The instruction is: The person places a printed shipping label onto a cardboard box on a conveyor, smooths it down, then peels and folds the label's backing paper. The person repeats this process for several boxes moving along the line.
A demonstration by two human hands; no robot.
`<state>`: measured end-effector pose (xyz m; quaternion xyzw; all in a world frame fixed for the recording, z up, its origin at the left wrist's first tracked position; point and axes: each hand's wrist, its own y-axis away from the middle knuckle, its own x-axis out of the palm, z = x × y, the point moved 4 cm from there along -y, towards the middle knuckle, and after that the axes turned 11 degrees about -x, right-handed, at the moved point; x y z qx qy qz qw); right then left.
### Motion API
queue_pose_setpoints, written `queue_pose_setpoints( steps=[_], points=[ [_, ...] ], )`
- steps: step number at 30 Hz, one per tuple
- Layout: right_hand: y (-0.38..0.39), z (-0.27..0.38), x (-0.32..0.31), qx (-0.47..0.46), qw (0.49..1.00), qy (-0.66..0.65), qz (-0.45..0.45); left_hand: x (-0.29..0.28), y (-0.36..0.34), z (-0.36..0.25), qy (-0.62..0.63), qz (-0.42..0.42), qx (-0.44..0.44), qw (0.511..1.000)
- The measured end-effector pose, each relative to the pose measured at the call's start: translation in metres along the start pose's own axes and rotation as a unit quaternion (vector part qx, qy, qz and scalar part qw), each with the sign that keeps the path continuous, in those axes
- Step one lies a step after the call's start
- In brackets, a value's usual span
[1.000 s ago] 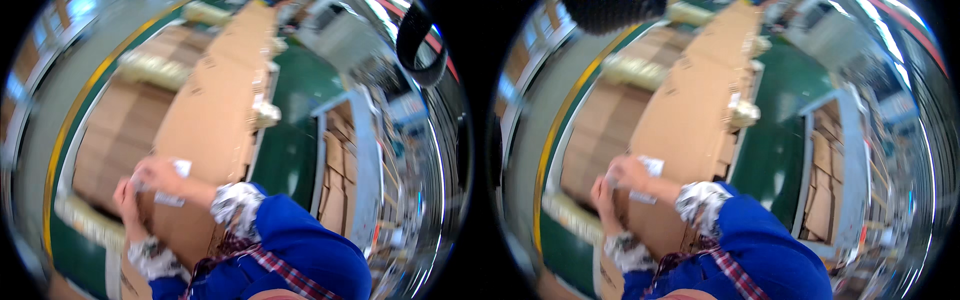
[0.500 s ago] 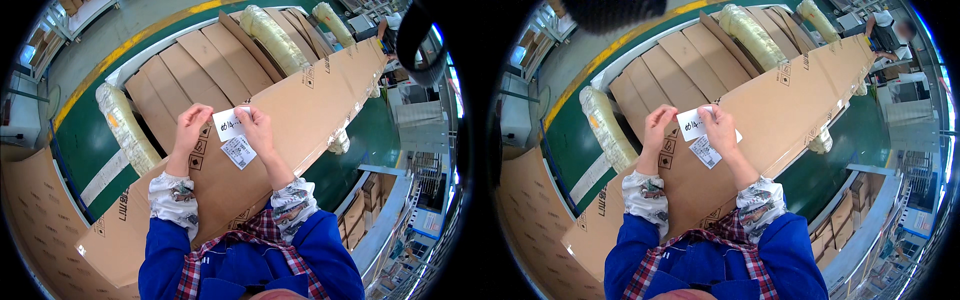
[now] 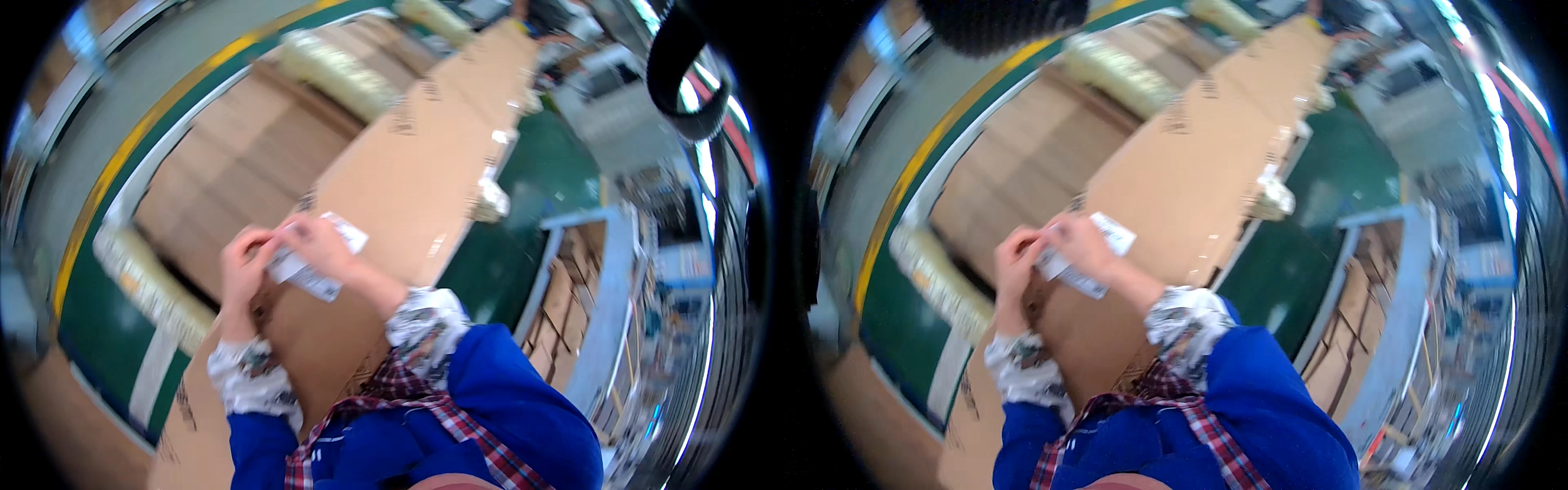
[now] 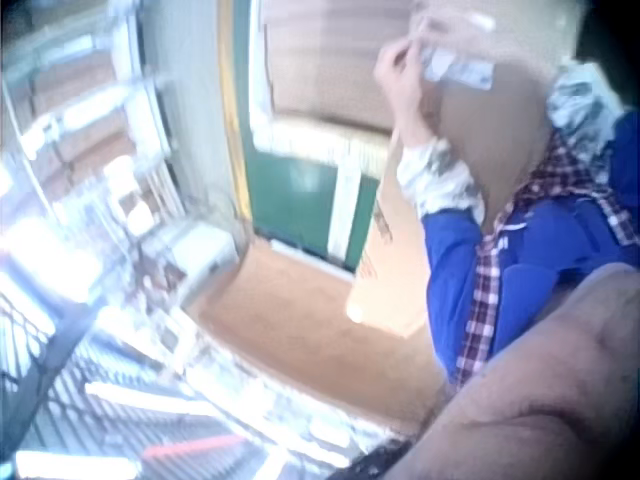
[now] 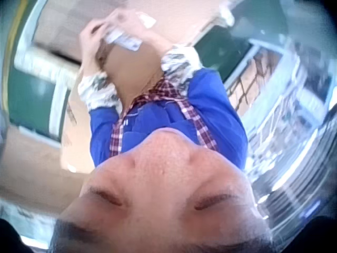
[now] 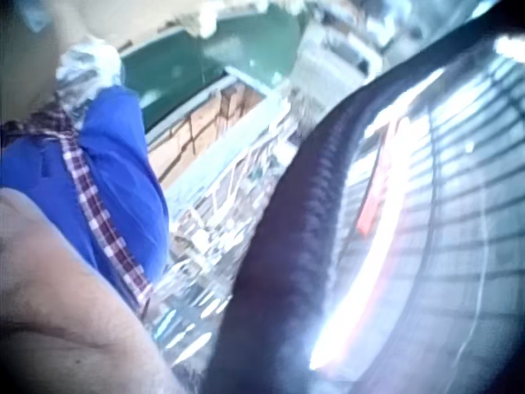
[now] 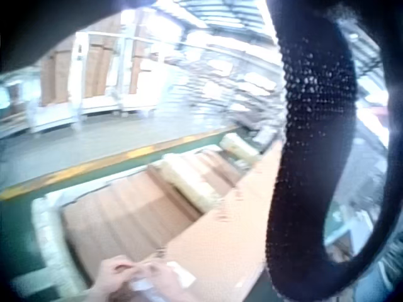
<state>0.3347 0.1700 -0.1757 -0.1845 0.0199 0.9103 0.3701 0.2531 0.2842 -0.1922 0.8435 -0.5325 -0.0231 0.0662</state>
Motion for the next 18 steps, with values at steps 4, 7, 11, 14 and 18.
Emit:
queue_pose_setpoints(
  steps=[4, 7, 11, 14, 18],
  points=[
    [0.001, 0.012, -0.015, -0.019, 0.999, 0.035, -0.003, 0.008, -0.002, -0.001, -0.037, 0.003, -0.006, 0.999],
    [0.011, 0.008, -0.022, -0.047, 0.995, 0.079, -0.049, 0.019, -0.002, 0.011, -0.039, 0.016, 0.013, 0.999],
    [0.006, 0.007, -0.009, -0.069, 0.992, 0.088, -0.063, 0.006, 0.002, 0.016, -0.089, 0.031, 0.027, 0.995],
    [0.008, 0.019, -0.007, -0.099, 0.989, 0.093, -0.064, 0.004, -0.002, 0.022, -0.029, 0.058, 0.052, 0.996],
    [0.014, 0.019, -0.007, -0.077, 0.99, 0.106, -0.043, -0.016, 0.009, 0.023, -0.086, 0.057, -0.003, 0.995]
  ],
)
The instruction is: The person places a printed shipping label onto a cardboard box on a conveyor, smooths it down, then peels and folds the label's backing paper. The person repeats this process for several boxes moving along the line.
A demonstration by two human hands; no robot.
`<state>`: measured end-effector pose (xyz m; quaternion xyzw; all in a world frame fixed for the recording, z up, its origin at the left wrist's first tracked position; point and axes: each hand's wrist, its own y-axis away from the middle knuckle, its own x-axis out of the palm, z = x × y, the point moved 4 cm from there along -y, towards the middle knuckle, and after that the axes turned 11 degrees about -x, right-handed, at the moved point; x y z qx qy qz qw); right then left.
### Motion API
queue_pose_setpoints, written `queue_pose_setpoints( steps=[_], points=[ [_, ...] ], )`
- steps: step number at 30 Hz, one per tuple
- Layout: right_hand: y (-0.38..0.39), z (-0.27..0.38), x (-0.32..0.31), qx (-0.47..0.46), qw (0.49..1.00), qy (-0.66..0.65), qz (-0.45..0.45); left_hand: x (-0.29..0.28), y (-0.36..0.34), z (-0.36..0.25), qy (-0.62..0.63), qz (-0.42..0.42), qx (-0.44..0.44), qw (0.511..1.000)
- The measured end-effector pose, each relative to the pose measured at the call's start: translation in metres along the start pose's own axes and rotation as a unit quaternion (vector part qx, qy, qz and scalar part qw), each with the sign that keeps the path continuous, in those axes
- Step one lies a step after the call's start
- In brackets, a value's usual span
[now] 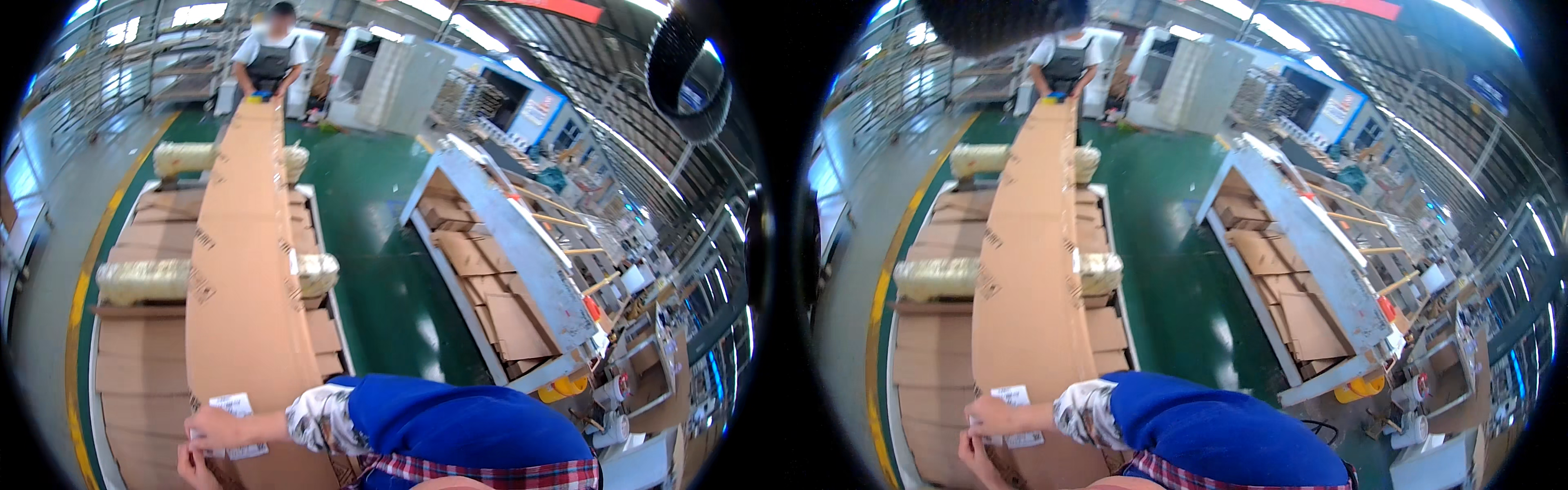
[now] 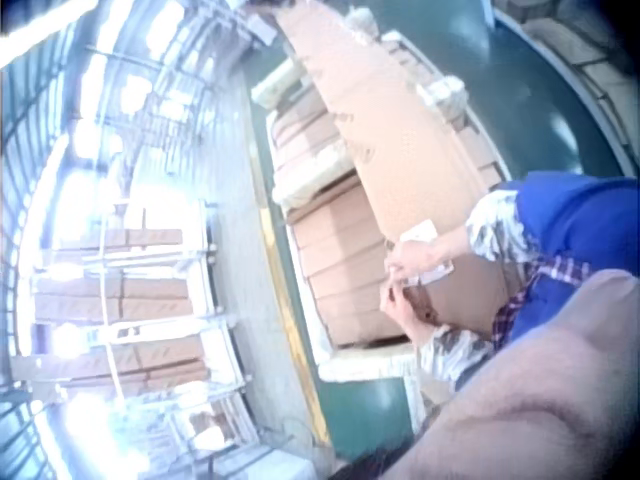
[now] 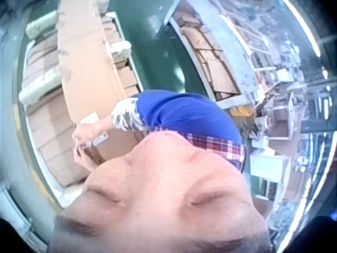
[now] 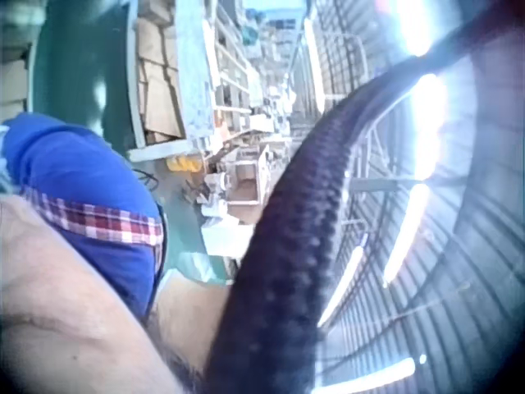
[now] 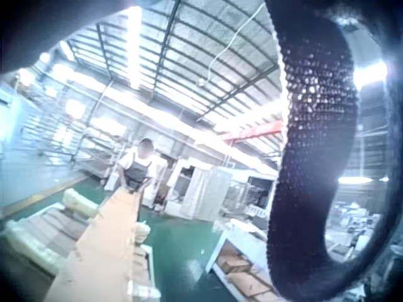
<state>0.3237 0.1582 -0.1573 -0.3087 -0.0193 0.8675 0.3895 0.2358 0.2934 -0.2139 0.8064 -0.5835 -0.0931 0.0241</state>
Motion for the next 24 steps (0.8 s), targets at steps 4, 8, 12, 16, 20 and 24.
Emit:
queue_pose_setpoints(
  steps=[4, 8, 12, 16, 20, 24],
  points=[
    [0.004, -0.013, -0.003, -0.033, 0.999, 0.012, -0.041, 0.024, -0.011, -0.004, -0.002, -0.01, 0.039, 0.999],
    [-0.01, -0.014, 0.005, -0.038, 0.998, 0.042, 0.008, 0.018, -0.013, -0.012, -0.039, -0.067, 0.089, 0.993],
    [-0.009, -0.019, 0.006, -0.009, 1.0, -0.003, 0.012, 0.017, -0.01, -0.02, -0.084, -0.095, 0.103, 0.987],
    [-0.006, -0.04, 0.015, 0.108, 0.983, -0.134, 0.066, 0.016, -0.005, -0.029, -0.1, -0.142, 0.145, 0.974],
    [-0.004, -0.03, 0.01, 0.182, 0.947, -0.259, 0.053, 0.016, 0.001, -0.039, -0.091, -0.128, 0.165, 0.974],
    [-0.004, -0.032, 0.009, 0.239, 0.928, -0.281, 0.04, 0.019, 0.001, -0.038, -0.057, -0.155, 0.174, 0.971]
  ],
)
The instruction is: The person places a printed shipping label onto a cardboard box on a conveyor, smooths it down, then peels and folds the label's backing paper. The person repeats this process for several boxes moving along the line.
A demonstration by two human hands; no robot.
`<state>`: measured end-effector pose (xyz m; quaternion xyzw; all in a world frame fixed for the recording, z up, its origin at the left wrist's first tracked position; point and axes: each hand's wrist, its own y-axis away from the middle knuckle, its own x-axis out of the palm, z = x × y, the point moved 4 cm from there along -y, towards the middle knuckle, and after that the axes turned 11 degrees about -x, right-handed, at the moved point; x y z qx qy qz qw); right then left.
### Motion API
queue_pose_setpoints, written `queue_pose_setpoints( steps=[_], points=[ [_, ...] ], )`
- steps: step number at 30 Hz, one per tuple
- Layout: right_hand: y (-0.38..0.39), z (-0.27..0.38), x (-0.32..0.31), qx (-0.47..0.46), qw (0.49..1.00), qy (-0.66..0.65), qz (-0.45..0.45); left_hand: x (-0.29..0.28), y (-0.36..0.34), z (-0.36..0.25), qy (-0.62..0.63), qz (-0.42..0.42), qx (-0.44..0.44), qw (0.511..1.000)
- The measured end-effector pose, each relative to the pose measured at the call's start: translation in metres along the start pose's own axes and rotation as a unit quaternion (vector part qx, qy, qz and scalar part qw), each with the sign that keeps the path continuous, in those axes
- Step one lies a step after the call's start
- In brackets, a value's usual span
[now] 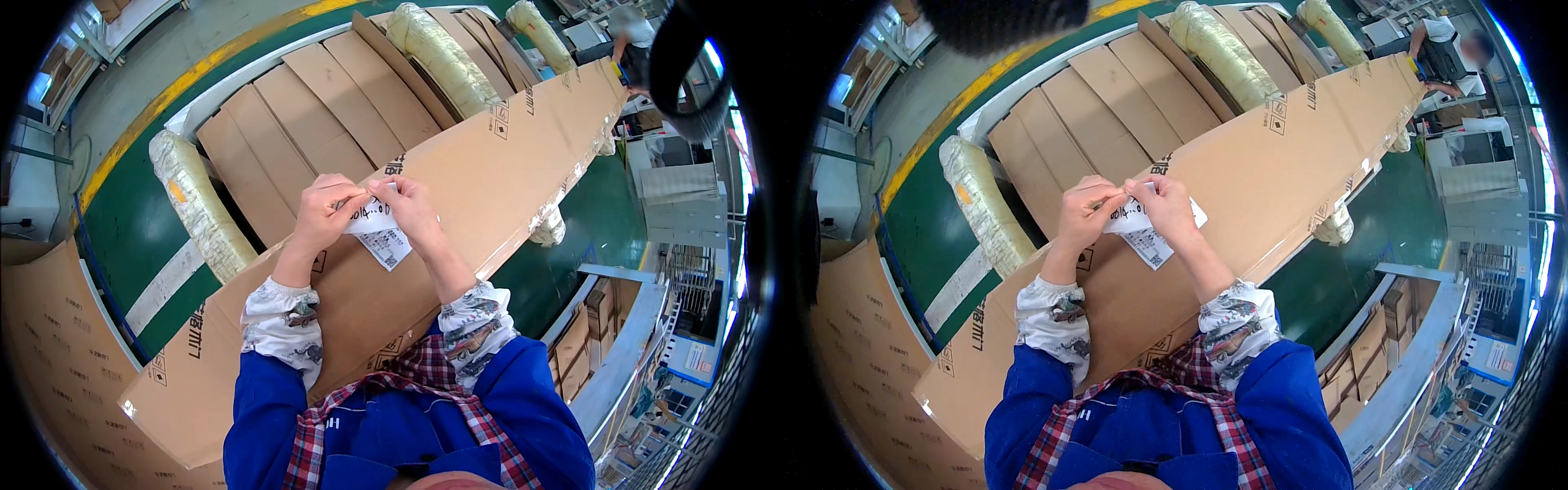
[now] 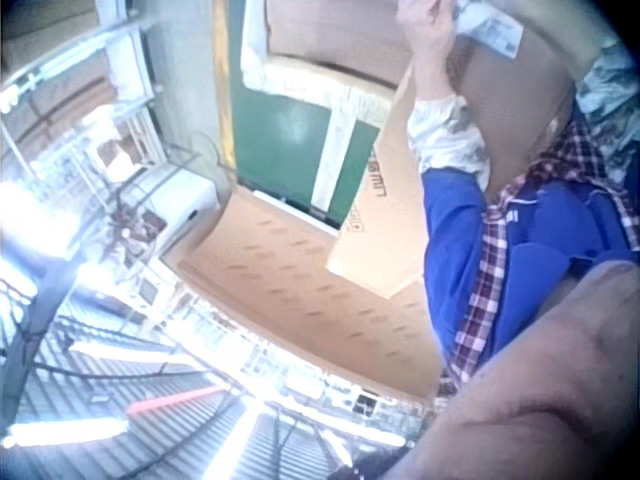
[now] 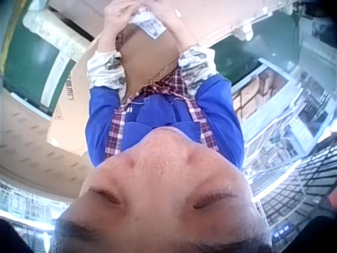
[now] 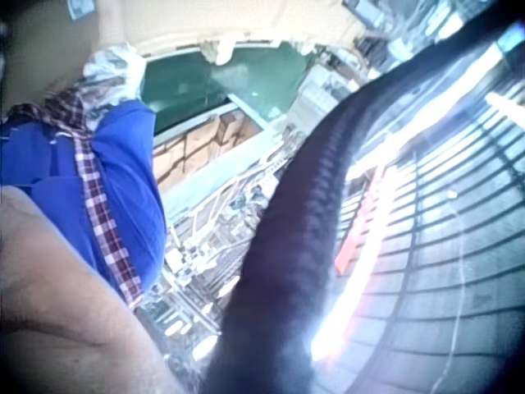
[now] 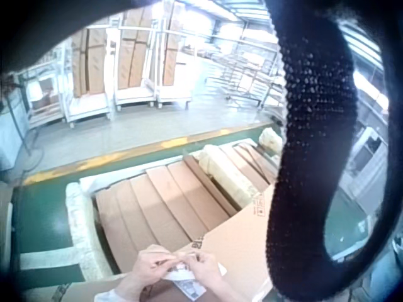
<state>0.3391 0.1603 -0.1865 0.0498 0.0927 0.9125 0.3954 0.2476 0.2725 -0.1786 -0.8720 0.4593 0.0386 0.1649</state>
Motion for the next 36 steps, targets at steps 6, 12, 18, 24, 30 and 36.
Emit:
queue_pose_setpoints(
  steps=[6, 12, 18, 24, 30, 36],
  points=[
    [0.0, 0.004, -0.008, -0.014, 0.996, 0.052, -0.065, 0.005, 0.0, 0.003, 0.018, -0.007, -0.016, 1.0],
    [-0.007, 0.006, -0.017, -0.077, 0.989, -0.025, -0.126, 0.007, -0.003, -0.005, 0.013, 0.009, 0.034, 0.999],
    [-0.006, 0.01, -0.016, -0.089, 0.982, -0.022, -0.167, 0.003, 0.0, -0.006, 0.008, 0.046, 0.006, 0.999],
    [-0.006, 0.011, -0.018, -0.083, 0.98, -0.078, -0.162, 0.005, -0.005, -0.008, 0.112, 0.028, -0.071, 0.991],
    [-0.005, 0.014, -0.01, -0.059, 0.989, -0.017, -0.132, 0.006, 0.001, 0.02, 0.231, 0.075, -0.18, 0.953],
    [-0.005, 0.016, -0.009, -0.061, 0.989, -0.064, -0.12, 0.003, -0.002, 0.021, 0.295, 0.015, -0.21, 0.932]
  ],
)
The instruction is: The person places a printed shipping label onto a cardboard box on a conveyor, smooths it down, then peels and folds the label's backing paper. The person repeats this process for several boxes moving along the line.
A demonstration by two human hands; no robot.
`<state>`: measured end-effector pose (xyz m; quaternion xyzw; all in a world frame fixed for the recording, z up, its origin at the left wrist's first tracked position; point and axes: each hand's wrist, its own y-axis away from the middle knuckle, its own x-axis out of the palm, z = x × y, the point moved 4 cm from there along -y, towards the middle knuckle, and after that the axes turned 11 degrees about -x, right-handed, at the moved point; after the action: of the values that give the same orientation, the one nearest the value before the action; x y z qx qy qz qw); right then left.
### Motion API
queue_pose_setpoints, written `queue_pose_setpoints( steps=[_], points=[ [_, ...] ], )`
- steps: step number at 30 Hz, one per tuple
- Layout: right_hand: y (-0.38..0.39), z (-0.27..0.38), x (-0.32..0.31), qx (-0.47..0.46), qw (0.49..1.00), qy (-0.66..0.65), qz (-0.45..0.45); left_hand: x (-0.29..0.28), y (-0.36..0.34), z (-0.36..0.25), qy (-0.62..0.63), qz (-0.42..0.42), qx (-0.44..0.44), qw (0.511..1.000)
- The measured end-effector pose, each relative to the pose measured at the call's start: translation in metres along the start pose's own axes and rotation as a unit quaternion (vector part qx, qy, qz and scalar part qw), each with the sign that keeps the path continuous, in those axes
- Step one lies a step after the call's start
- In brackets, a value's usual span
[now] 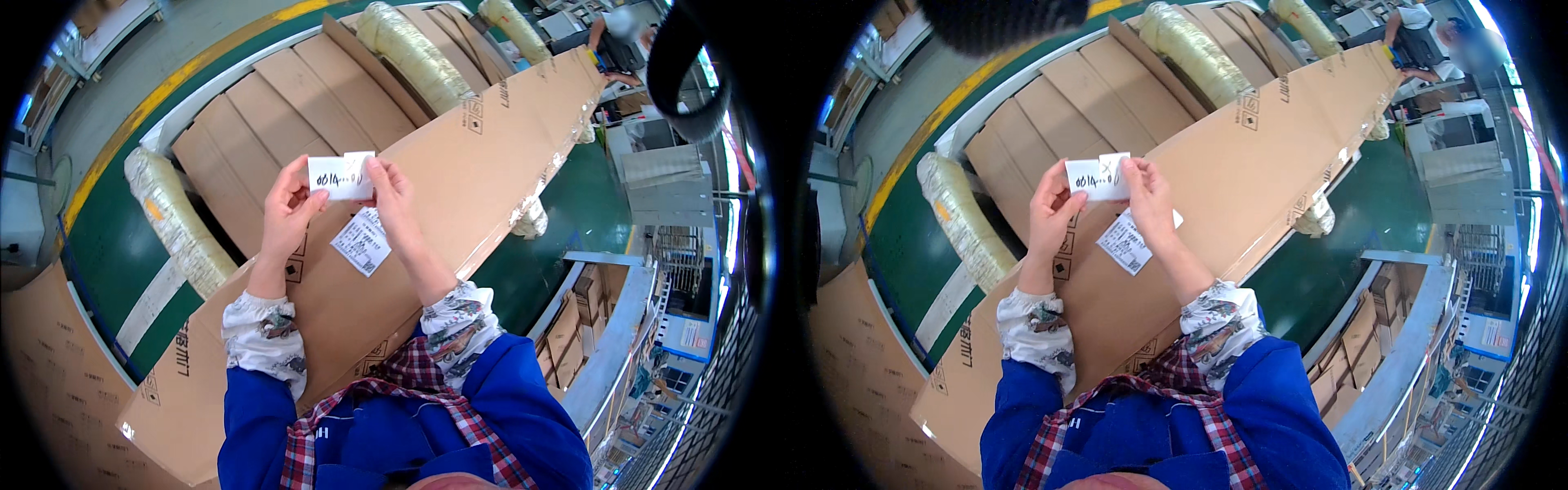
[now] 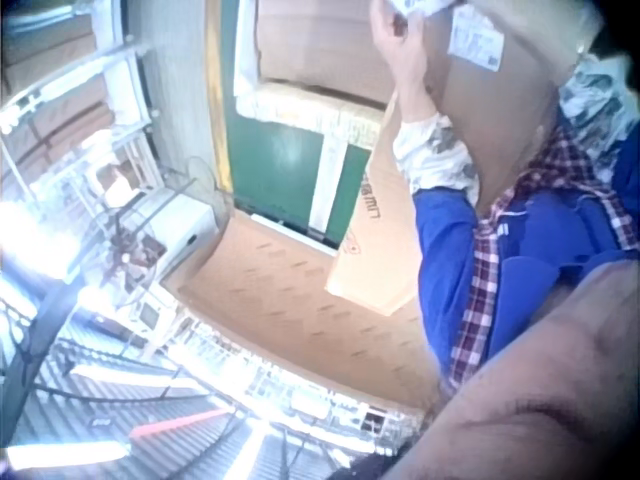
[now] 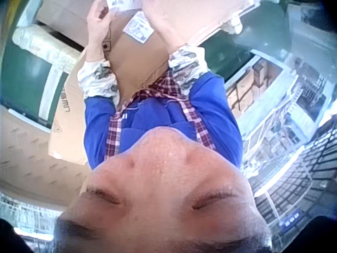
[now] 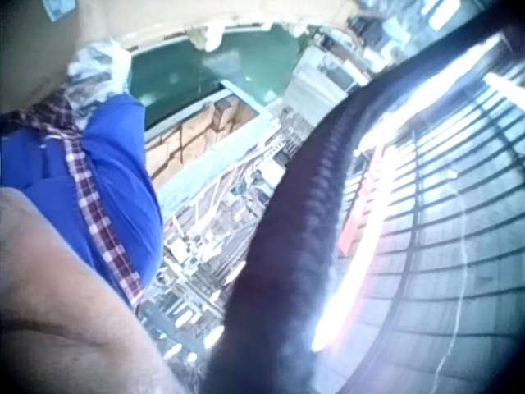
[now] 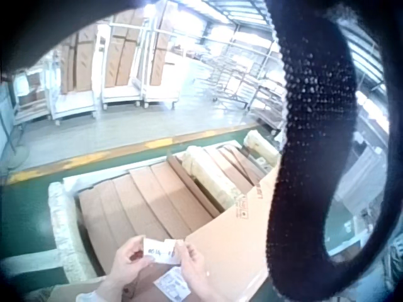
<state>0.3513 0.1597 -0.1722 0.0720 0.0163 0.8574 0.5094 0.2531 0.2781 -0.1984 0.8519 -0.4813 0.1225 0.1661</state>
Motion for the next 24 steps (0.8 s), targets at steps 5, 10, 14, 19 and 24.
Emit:
queue_pose_setpoints(
  steps=[5, 10, 14, 19, 24],
  points=[
    [0.0, -0.005, -0.001, -0.007, 0.999, 0.018, 0.035, -0.005, -0.001, -0.001, 0.008, 0.001, 0.008, 1.0],
    [0.003, 0.002, 0.003, -0.09, 0.983, 0.157, 0.019, -0.01, 0.0, 0.007, 0.03, 0.022, -0.061, 0.997],
    [0.008, 0.001, 0.009, -0.044, 0.99, 0.11, 0.074, -0.011, 0.0, 0.009, 0.022, 0.044, -0.073, 0.996],
    [0.012, -0.004, 0.016, -0.035, 0.993, 0.026, 0.112, -0.004, -0.002, 0.006, 0.021, 0.064, -0.077, 0.995],
    [0.012, -0.003, 0.018, -0.058, 0.99, 0.009, 0.129, -0.007, -0.002, 0.012, 0.0, 0.076, -0.082, 0.994]
  ],
)
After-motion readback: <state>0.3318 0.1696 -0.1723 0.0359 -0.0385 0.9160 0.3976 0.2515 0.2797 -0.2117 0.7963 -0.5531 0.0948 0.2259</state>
